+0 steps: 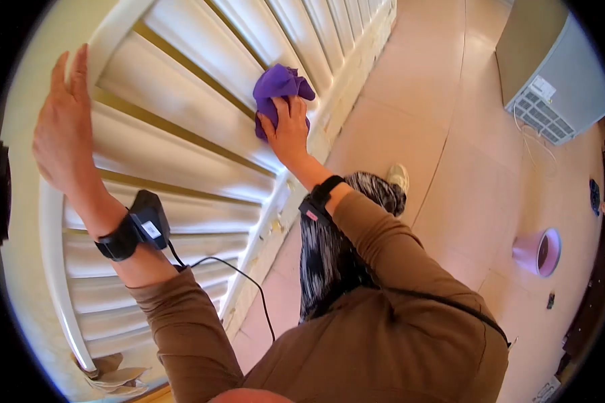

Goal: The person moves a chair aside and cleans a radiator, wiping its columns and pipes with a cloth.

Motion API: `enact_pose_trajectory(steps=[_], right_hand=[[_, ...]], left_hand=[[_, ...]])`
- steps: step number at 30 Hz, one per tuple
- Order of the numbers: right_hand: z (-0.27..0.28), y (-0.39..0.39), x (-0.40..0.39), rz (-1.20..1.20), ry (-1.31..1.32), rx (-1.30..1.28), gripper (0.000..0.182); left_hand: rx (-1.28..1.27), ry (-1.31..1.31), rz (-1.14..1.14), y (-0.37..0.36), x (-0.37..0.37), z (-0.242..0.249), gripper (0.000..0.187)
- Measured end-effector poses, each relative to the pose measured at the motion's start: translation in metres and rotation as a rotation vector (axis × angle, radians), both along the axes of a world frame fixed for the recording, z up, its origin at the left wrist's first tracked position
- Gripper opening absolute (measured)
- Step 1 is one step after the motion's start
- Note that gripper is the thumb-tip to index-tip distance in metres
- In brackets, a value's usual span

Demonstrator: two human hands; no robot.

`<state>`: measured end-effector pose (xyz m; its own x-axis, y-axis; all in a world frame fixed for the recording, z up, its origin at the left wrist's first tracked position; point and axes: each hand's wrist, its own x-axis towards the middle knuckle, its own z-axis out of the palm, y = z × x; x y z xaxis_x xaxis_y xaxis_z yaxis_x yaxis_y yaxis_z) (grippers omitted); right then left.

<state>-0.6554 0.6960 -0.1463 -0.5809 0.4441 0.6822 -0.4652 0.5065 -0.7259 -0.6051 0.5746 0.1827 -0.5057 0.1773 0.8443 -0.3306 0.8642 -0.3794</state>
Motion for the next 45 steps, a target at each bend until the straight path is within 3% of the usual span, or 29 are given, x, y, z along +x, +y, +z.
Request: enact_pose_trajectory(steps=[3, 8, 12, 13, 14, 15, 17, 18, 19, 20, 21, 22, 24, 25, 26, 27, 28, 29, 30, 32, 33, 34, 36, 37, 39, 42, 45], right_hand=[[-0.034, -0.003, 0.008, -0.032, -0.137, -0.020, 0.051], [-0.090, -0.001, 0.018, -0.048, -0.471, -0.090, 0.055], [-0.087, 0.025, 0.012, 0.092, -0.526, -0.118, 0.058], [-0.097, 0.043, -0.004, 0.313, -0.549, -0.253, 0.055], [-0.109, 0.062, -0.008, 0.529, -0.571, -0.392, 0.052], [-0.068, 0.080, 0.016, 0.669, -0.743, -0.826, 0.043], [-0.108, 0.151, 0.008, 1.056, -0.843, -1.250, 0.038], [-0.140, 0.195, 0.006, 1.238, -0.766, -1.231, 0.035], [-0.144, 0.241, 0.030, 1.272, -0.656, -1.341, 0.038], [-0.180, 0.290, 0.037, 0.852, -0.600, -1.273, 0.038], [-0.138, 0.305, 0.091, 0.614, -0.433, -1.291, 0.026], [-0.146, 0.342, 0.116, 0.547, -0.442, -0.980, 0.025], [-0.149, 0.406, 0.166, 0.259, -0.449, -0.377, 0.036], [-0.149, 0.424, 0.182, 0.095, -0.334, -0.788, 0.037], [-0.149, 0.436, 0.195, -0.075, -0.400, -0.630, 0.032], [-0.148, 0.447, 0.185, -0.098, -0.354, -0.625, 0.032], [-0.148, 0.458, 0.174, -0.119, -0.307, -0.855, 0.032], [-0.151, 0.468, 0.160, -0.127, -0.255, -1.088, 0.036], [-0.157, 0.478, 0.142, -0.117, -0.202, -1.322, 0.043], [-0.154, 0.427, 0.066, -0.067, -0.006, -1.321, 0.029], [-0.091, 0.361, 0.049, 0.265, -0.052, -1.328, 0.024], [-0.073, 0.328, 0.016, 0.455, -0.149, -1.253, 0.018], [-0.025, 0.255, -0.042, 0.646, -0.326, -1.214, 0.019], [0.028, 0.208, -0.054, 0.584, -0.241, -1.221, 0.024], [0.080, 0.157, -0.091, 0.651, -0.084, -0.970, 0.034], [0.162, 0.118, -0.134, -0.064, 0.207, -0.109, 0.057], [0.240, 0.115, -0.125, -0.043, 0.463, -0.011, 0.059]], left_hand=[[0.143, -0.065, 0.049, 0.005, -0.001, 0.003, 0.069], [0.064, -0.075, 0.039, -0.005, -0.006, 0.002, 0.068], [0.134, -0.141, 0.042, -0.005, -0.007, 0.003, 0.063], [0.142, -0.154, 0.048, -0.008, -0.011, 0.002, 0.063], [0.006, -0.039, -0.131, -0.012, -0.015, 0.000, 0.044], [-0.129, 0.082, -0.312, -0.015, -0.016, -0.002, 0.049], [-0.101, 0.033, -0.329, -0.015, -0.011, -0.001, 0.049], [-0.083, -0.005, -0.347, -0.014, -0.011, -0.001, 0.049], [-0.074, -0.009, -0.355, -0.012, -0.010, -0.003, 0.049], [-0.121, 0.024, -0.286, -0.008, -0.006, -0.003, 0.048], [-0.144, 0.048, -0.250, -0.011, -0.004, -0.002, 0.047], [-0.166, 0.073, -0.213, -0.014, -0.002, -0.001, 0.047], [-0.546, 0.040, 0.018, -0.041, -0.004, 0.004, 0.035], [-0.730, 0.031, 0.121, -0.050, -0.007, 0.008, 0.036], [-0.902, 0.039, 0.224, -0.054, -0.013, 0.014, 0.042], [-0.683, 0.011, 0.184, -0.046, -0.014, 0.012, 0.048], [-0.471, 0.009, 0.140, -0.037, -0.015, 0.010, 0.053], [0.113, -0.055, -0.077, -0.024, -0.012, -0.002, 0.056], [0.105, -0.071, -0.050, -0.017, -0.006, 0.001, 0.054], [0.093, -0.063, -0.026, -0.008, 0.005, 0.004, 0.052], [0.148, -0.078, -0.009, -0.001, 0.009, 0.005, 0.052], [0.204, -0.096, 0.011, 0.001, 0.012, 0.003, 0.051], [0.097, -0.003, -0.019, -0.005, 0.007, -0.002, 0.051], [0.086, -0.001, -0.014, -0.003, 0.009, 0.000, 0.049], [0.056, 0.014, -0.026, 0.002, 0.011, 0.001, 0.046], [0.019, 0.026, -0.023, 0.005, 0.012, 0.003, 0.045], [0.053, 0.018, -0.041, 0.011, 0.014, 0.005, 0.044]])
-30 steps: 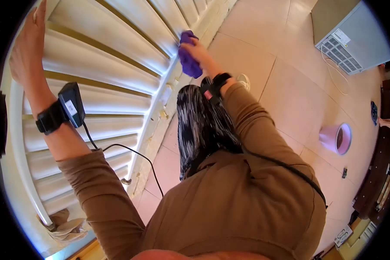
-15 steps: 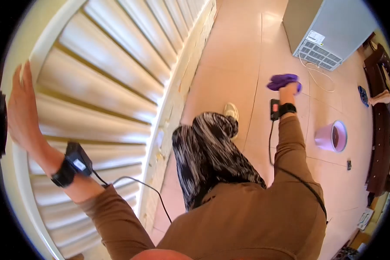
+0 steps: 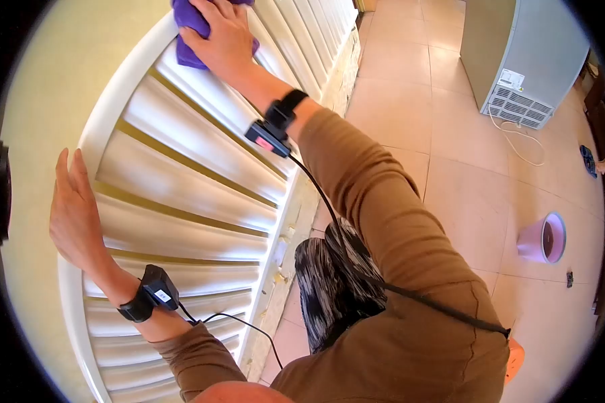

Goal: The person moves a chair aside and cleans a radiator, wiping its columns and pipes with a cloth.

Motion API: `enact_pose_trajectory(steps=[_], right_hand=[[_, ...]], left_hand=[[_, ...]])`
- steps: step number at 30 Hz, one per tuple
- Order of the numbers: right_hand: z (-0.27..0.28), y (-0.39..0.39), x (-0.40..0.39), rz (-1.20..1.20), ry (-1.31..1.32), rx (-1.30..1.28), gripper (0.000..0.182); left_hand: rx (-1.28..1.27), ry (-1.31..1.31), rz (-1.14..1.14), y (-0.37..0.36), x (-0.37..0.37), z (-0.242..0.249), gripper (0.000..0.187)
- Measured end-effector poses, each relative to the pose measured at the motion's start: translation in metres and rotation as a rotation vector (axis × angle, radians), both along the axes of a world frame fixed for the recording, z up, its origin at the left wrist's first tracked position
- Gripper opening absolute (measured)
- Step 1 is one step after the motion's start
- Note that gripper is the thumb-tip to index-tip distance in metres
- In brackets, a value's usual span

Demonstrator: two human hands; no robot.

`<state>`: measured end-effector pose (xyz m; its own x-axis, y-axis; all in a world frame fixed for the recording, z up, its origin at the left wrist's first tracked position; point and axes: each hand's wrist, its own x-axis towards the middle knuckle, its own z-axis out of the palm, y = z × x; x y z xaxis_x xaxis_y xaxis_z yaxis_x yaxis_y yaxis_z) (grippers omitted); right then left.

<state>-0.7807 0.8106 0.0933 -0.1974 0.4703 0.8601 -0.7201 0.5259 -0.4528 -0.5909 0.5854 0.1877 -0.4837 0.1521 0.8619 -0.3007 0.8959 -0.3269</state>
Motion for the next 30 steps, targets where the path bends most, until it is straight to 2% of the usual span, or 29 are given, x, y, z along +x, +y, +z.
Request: enact_pose_trajectory(steps=[2, 3, 5, 10, 16, 18, 19, 20, 21, 23, 24, 25, 27, 29, 30], right_hand=[[0.017, 0.000, 0.000, -0.144, -0.037, 0.050, 0.047], [0.009, -0.001, -0.004, -0.144, -0.038, 0.048, 0.047], [-0.030, -0.003, -0.014, -0.143, -0.119, 0.010, 0.055], [-0.150, -0.013, 0.004, -0.089, -0.405, 0.021, 0.057], [-0.297, -0.017, 0.017, -0.006, -0.737, -0.118, 0.063], [-0.325, -0.010, 0.027, -0.021, -0.825, -0.116, 0.064], [-0.336, -0.005, 0.033, -0.021, -0.968, -0.075, 0.064], [-0.339, -0.001, 0.039, -0.021, -1.106, -0.031, 0.064], [-0.340, 0.004, 0.040, -0.021, -1.102, -0.031, 0.064], [-0.338, 0.017, 0.037, -0.033, -1.157, 0.138, 0.066], [-0.331, 0.030, 0.035, -0.078, -1.161, 0.232, 0.056], [-0.320, 0.053, 0.029, -0.079, -1.153, 0.227, 0.056], [-0.288, 0.103, 0.016, 0.331, -1.503, 0.839, 0.043], [-0.264, 0.134, -0.004, 0.362, -1.689, 0.480, 0.035], [-0.239, 0.147, -0.013, 0.342, -1.529, 0.398, 0.040]], left_hand=[[-0.001, 0.005, 0.001, 0.001, -0.002, 0.000, 0.043], [-0.002, 0.003, 0.007, 0.000, -0.001, 0.000, 0.043], [0.003, 0.006, 0.009, 0.000, 0.000, -0.001, 0.043], [-0.019, 0.030, 0.021, -0.006, -0.001, -0.003, 0.044], [0.051, -0.010, 0.069, -0.002, -0.003, -0.002, 0.046], [0.075, 0.001, 0.049, -0.003, -0.004, -0.003, 0.048], [0.071, -0.003, 0.049, -0.002, -0.003, -0.004, 0.048], [0.093, -0.013, 0.049, -0.001, -0.002, -0.003, 0.048], [0.117, -0.020, 0.048, 0.000, -0.001, -0.002, 0.048], [0.155, -0.068, 0.081, 0.001, -0.001, -0.003, 0.050], [0.186, -0.122, 0.114, 0.002, -0.001, -0.001, 0.053], [0.184, -0.114, 0.111, 0.002, 0.000, 0.000, 0.053], [0.048, -0.049, 0.060, 0.001, -0.001, -0.001, 0.048], [0.021, -0.023, 0.014, 0.000, -0.003, -0.001, 0.047], [0.007, -0.023, 0.015, -0.001, -0.005, -0.002, 0.046]])
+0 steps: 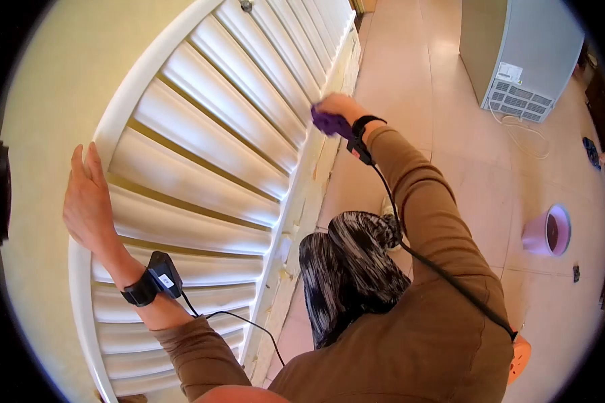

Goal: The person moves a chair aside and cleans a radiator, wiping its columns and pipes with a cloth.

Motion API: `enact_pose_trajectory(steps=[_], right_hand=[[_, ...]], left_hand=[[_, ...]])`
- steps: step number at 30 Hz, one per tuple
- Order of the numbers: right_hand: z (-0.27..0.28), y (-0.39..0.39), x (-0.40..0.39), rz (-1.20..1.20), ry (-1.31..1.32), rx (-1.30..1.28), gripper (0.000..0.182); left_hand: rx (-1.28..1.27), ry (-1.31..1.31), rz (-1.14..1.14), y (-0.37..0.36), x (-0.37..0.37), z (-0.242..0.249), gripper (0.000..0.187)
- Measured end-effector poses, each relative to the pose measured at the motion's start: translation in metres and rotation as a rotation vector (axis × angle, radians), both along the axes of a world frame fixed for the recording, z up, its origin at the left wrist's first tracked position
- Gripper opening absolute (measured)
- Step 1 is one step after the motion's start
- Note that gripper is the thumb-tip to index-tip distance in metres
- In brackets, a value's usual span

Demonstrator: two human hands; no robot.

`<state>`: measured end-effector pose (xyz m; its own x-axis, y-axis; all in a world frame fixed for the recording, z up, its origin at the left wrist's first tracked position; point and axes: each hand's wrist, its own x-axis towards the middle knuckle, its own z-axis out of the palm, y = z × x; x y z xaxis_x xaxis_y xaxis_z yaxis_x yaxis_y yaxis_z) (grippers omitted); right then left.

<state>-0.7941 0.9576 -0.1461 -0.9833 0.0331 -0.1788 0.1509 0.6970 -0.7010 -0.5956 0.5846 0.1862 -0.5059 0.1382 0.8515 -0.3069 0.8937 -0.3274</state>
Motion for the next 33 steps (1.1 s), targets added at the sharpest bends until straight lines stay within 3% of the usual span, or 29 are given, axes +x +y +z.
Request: enact_pose_trajectory(steps=[3, 6, 10, 13, 14, 15, 17, 21, 23, 27, 29, 33], right_hand=[[0.103, -0.005, 0.009, -0.241, 0.532, -0.197, 0.052], [0.182, -0.032, -0.012, -0.262, 1.000, -0.203, 0.055], [0.206, -0.076, -0.055, -0.357, 1.341, -0.014, 0.058], [0.175, -0.103, -0.059, -0.512, 1.340, -0.074, 0.056], [0.170, -0.113, -0.044, -0.554, 1.306, -0.165, 0.039], [0.154, -0.113, -0.044, -0.557, 1.277, -0.163, 0.039], [0.120, -0.110, -0.040, -0.487, 1.205, -0.188, 0.055], [0.027, -0.115, -0.044, -0.547, 1.183, -0.205, 0.057], [-0.018, -0.117, -0.037, -0.564, 1.027, -0.258, 0.058], [-0.108, -0.112, -0.014, -0.555, 0.610, -0.072, 0.060], [-0.124, -0.105, 0.011, -0.463, 0.285, -0.122, 0.060], [-0.137, -0.103, 0.060, -0.220, 0.138, 0.065, 0.050]], left_hand=[[0.012, 0.003, 0.001, 0.000, 0.002, 0.002, 0.046], [0.056, -0.005, 0.008, 0.003, 0.004, 0.002, 0.046], [0.056, 0.003, 0.037, -0.001, 0.004, -0.001, 0.047], [0.006, 0.048, 0.029, -0.005, 0.002, -0.001, 0.050], [0.002, 0.048, 0.040, -0.009, 0.001, -0.002, 0.053], [-0.005, 0.020, 0.042, -0.009, 0.001, -0.002, 0.053], [0.087, 0.031, 0.065, -0.009, 0.001, -0.003, 0.054], [0.147, 0.022, 0.075, -0.017, -0.001, -0.005, 0.055], [0.133, 0.019, 0.054, -0.017, -0.002, -0.006, 0.055], [0.051, 0.035, 0.058, -0.019, -0.003, -0.005, 0.054], [0.075, 0.025, 0.040, -0.014, -0.002, -0.006, 0.054], [0.102, -0.008, -0.001, -0.011, -0.002, -0.004, 0.054]])
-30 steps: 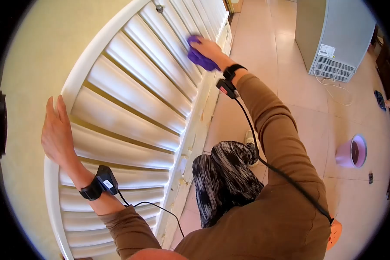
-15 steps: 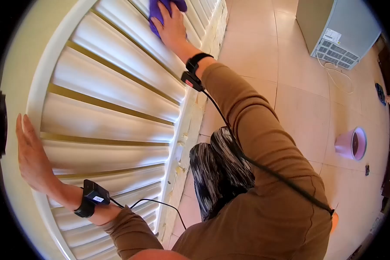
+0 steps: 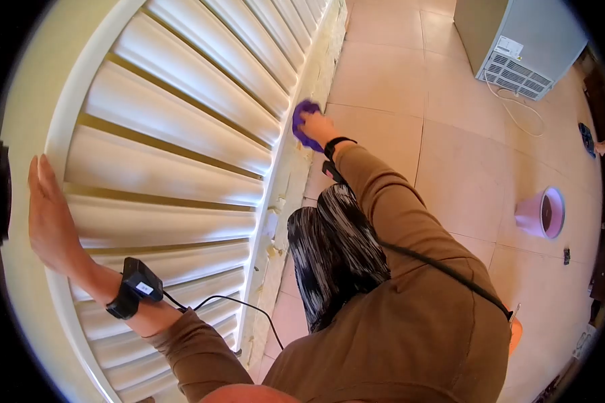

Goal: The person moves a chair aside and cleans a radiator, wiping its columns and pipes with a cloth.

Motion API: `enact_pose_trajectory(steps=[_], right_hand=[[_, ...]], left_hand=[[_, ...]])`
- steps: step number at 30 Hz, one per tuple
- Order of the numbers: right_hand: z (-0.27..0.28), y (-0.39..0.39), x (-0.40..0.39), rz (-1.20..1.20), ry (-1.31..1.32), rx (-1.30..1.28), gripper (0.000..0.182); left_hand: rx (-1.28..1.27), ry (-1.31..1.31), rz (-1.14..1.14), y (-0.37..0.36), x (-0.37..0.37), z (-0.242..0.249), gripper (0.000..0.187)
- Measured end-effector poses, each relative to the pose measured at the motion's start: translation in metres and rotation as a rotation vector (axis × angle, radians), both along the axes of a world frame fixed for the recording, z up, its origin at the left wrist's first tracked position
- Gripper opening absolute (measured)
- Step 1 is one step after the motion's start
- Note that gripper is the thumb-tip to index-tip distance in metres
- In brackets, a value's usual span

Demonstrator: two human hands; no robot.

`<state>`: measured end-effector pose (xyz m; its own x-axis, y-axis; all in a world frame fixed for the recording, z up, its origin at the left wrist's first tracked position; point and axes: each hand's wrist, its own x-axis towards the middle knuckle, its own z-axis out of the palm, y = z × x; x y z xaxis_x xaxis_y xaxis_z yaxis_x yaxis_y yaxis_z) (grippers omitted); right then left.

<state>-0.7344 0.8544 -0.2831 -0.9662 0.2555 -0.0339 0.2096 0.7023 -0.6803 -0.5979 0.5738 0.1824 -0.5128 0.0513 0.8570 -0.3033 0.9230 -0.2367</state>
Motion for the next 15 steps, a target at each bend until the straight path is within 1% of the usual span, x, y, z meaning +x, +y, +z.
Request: enact_pose_trajectory(steps=[2, 3, 4, 5, 6, 7, 8, 9, 10, 12, 14, 15], right_hand=[[-0.005, -0.013, 0.023, 0.394, -0.083, 0.086, 0.039], [-0.010, -0.021, 0.027, 0.403, -0.081, 0.090, 0.039], [-0.015, -0.031, 0.032, 0.315, -0.142, -0.296, 0.041], [-0.018, -0.038, 0.037, 0.216, -0.208, -0.677, 0.044], [-0.004, -0.040, 0.045, 0.236, -0.219, -0.668, 0.044], [0.014, -0.037, 0.047, 0.176, -0.267, -0.982, 0.045], [0.037, -0.039, 0.047, 0.074, -0.179, -1.016, 0.046], [0.060, -0.042, 0.047, -0.022, -0.087, -1.042, 0.047], [0.081, -0.045, 0.043, -0.139, 0.153, -0.788, 0.048], [0.129, -0.052, 0.035, -0.121, 0.320, -0.700, 0.054], [0.211, -0.080, 0.066, 0.013, 0.481, -0.750, 0.060], [0.246, -0.098, 0.082, 0.093, 0.598, -0.718, 0.061]], left_hand=[[0.021, -0.014, 0.017, 0.007, 0.002, 0.001, 0.054], [0.041, -0.075, 0.067, 0.010, 0.002, 0.002, 0.056], [0.061, -0.139, 0.122, 0.010, 0.003, 0.004, 0.057], [0.011, -0.089, 0.042, 0.001, 0.000, 0.001, 0.057], [0.019, -0.092, 0.065, -0.002, -0.001, -0.002, 0.057], [-0.033, -0.046, 0.007, -0.006, -0.005, -0.003, 0.057], [-0.086, 0.003, -0.046, -0.011, -0.007, -0.002, 0.057], [-0.074, -0.006, -0.061, -0.013, -0.006, -0.002, 0.057], [-0.061, -0.010, -0.078, -0.010, -0.005, -0.001, 0.057], [0.044, -0.160, -0.012, 0.004, 0.008, 0.004, 0.048], [-0.022, -0.080, -0.082, 0.000, 0.006, -0.002, 0.047], [-0.053, 0.020, -0.251, -0.005, 0.002, -0.006, 0.046]])
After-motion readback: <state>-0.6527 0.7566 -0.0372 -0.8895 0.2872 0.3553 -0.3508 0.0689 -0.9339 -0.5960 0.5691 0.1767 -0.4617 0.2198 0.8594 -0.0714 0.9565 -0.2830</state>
